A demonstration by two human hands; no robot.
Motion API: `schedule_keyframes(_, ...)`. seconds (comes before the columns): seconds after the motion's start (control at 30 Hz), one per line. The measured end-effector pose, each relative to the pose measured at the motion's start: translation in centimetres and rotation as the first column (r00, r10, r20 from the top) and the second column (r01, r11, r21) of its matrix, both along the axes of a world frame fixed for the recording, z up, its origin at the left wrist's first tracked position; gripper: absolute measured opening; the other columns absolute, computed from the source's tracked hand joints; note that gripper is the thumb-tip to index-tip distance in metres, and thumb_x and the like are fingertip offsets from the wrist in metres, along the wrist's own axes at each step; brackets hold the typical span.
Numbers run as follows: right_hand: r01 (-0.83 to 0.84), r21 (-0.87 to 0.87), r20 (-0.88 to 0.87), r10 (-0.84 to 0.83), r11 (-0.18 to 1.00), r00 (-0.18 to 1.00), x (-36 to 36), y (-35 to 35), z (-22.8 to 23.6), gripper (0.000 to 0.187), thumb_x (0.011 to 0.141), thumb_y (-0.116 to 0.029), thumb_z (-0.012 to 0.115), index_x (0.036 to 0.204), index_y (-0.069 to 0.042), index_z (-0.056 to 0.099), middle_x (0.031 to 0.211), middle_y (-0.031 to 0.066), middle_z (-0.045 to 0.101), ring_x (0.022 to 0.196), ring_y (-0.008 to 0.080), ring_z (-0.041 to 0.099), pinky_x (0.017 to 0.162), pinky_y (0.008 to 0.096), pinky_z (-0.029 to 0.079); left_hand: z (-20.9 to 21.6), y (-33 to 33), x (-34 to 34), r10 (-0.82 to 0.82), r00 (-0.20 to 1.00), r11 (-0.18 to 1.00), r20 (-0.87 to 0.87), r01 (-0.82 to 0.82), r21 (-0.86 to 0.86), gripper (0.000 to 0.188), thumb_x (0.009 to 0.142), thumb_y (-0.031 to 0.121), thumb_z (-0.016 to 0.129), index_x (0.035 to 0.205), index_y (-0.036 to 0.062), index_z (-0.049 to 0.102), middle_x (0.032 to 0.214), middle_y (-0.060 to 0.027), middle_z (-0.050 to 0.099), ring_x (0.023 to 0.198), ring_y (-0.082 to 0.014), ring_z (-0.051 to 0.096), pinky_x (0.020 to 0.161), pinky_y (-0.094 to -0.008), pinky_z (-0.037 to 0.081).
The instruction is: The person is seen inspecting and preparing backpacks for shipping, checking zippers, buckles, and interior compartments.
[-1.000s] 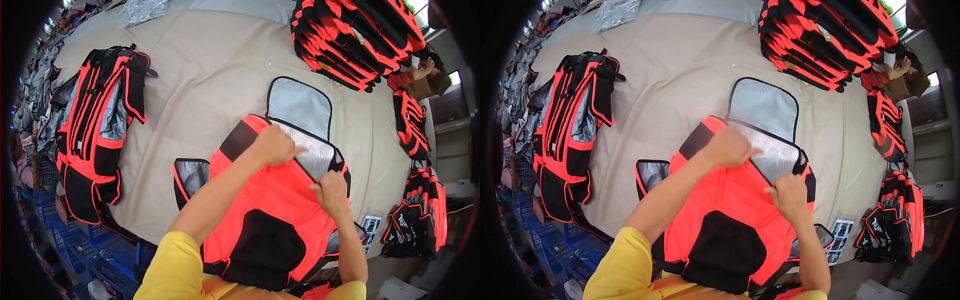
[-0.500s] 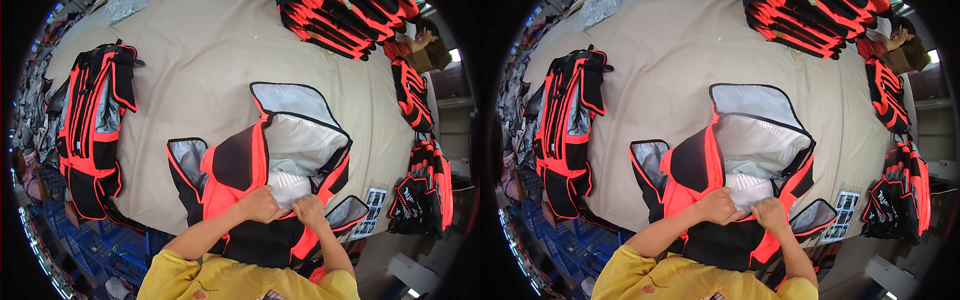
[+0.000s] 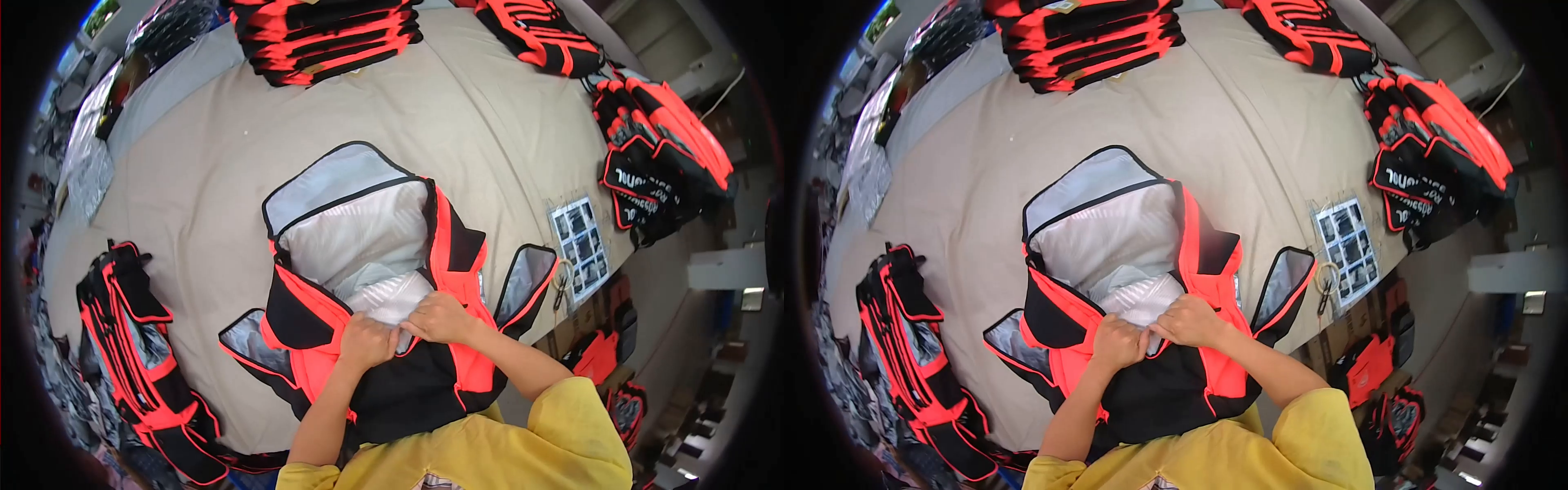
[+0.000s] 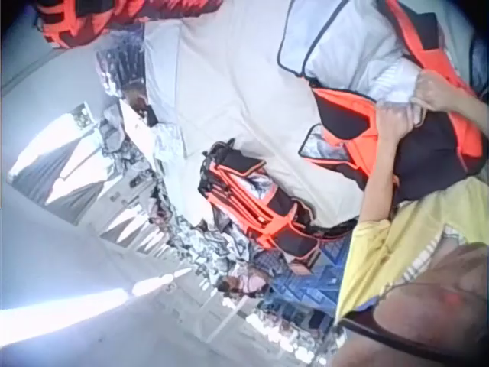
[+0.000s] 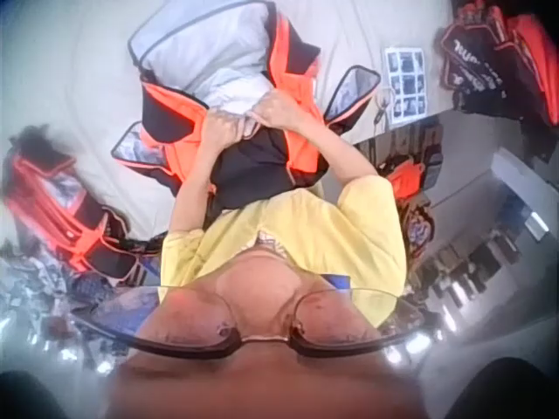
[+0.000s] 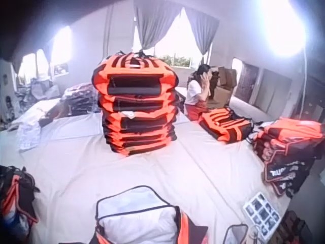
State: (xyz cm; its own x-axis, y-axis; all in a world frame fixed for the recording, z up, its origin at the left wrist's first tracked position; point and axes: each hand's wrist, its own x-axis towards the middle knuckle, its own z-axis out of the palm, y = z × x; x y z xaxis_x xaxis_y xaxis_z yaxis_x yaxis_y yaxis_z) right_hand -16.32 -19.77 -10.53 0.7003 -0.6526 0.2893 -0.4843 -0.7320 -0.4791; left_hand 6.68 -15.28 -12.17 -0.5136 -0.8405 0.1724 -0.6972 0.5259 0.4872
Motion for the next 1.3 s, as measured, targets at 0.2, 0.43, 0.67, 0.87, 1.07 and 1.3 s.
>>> schedule_keyframes(0.2, 0.004, 0.245, -0.17, 0.039, 0.97, 0.985, -0.1, -0.6, -0.8, 0.048, 0.102, -0.04, 0.058, 0.067, -0.011, 0.072, 0.064, 0.0125, 0.068, 0.061, 0.0327, 0.069, 0.062, 0.0462, 0.054, -1.1, -0.2, -1.0, -0.025, 0.997, 0.999, 0.07, 0.028, -0.036, 0.036, 0.086, 0.023, 0.07, 0.053, 0.0102, 0.063, 0.057, -0.0095, 0.063, 0.054, -0.0271, 0.061, 0.071, -0.0409, 0.045)
schedule_keyframes(0.43, -0.014, 0.49, -0.243, 0.152, 0.872, 0.958, -0.1, -1.9, -1.1, 0.054, 0.105, -0.047, 0.047, 0.076, -0.015, 0.078, 0.073, 0.0164, 0.072, 0.071, 0.0392, 0.072, 0.069, 0.0513, 0.057, -2.1, 0.1, -1.4, -0.035, 0.988, 0.999, 0.15, 0.041, -0.035, 0.033, 0.083, 0.021, 0.071, 0.053, 0.0109, 0.061, 0.056, -0.0085, 0.062, 0.054, -0.0271, 0.06, 0.069, -0.0416, 0.044)
schedule_keyframes(0.67, -0.077, 0.497, -0.208, 0.205, 0.864, 0.957, 0.0, -1.8, -2.1, 0.057, 0.105, -0.047, 0.046, 0.073, -0.011, 0.077, 0.072, 0.0191, 0.072, 0.07, 0.04, 0.073, 0.068, 0.0516, 0.057, -2.7, -0.2, -1.6, -0.016, 0.984, 0.998, 0.178, 0.026, -0.055, 0.029, 0.082, 0.021, 0.071, 0.056, 0.0131, 0.061, 0.057, -0.0053, 0.059, 0.055, -0.0237, 0.059, 0.069, -0.0393, 0.043)
schedule_keyframes(0.87, -0.002, 0.414, -0.2, 0.093, 0.91, 0.975, 0.5, -1.5, -2.8, 0.052, 0.104, -0.044, 0.052, 0.073, -0.011, 0.077, 0.067, 0.0159, 0.071, 0.062, 0.0376, 0.071, 0.059, 0.0499, 0.055, -2.8, -0.1, -1.1, -0.004, 0.989, 0.995, 0.149, 0.019, -0.098, 0.026, 0.078, 0.022, 0.073, 0.057, 0.0139, 0.059, 0.059, -0.0029, 0.057, 0.058, -0.0222, 0.058, 0.067, -0.0388, 0.041)
schedule_keyframes(1.07, -0.054, 0.354, -0.178, 0.124, 0.934, 0.976, 0.8, -1.4, -2.6, 0.051, 0.103, -0.043, 0.054, 0.072, -0.009, 0.075, 0.068, 0.0166, 0.071, 0.061, 0.0358, 0.071, 0.058, 0.05, 0.054, -3.9, 0.6, -1.0, 0.033, 0.992, 0.988, 0.121, -0.014, -0.155, 0.025, 0.079, 0.026, 0.073, 0.059, 0.0148, 0.063, 0.06, -0.0011, 0.058, 0.059, -0.0203, 0.059, 0.067, -0.0376, 0.041)
schedule_keyframes(1.3, -0.181, 0.085, -0.093, 0.189, 0.98, 0.978, 0.5, -3.1, 0.3, 0.041, 0.094, -0.039, 0.07, 0.065, -0.01, 0.068, 0.059, 0.0109, 0.066, 0.055, 0.0311, 0.068, 0.057, 0.0454, 0.052, -0.9, 0.6, -0.6, 0.019, 0.988, 0.995, 0.153, -0.004, -0.096, 0.027, 0.079, 0.027, 0.073, 0.06, 0.0119, 0.064, 0.061, -0.0035, 0.059, 0.058, -0.0229, 0.058, 0.068, -0.0374, 0.042)
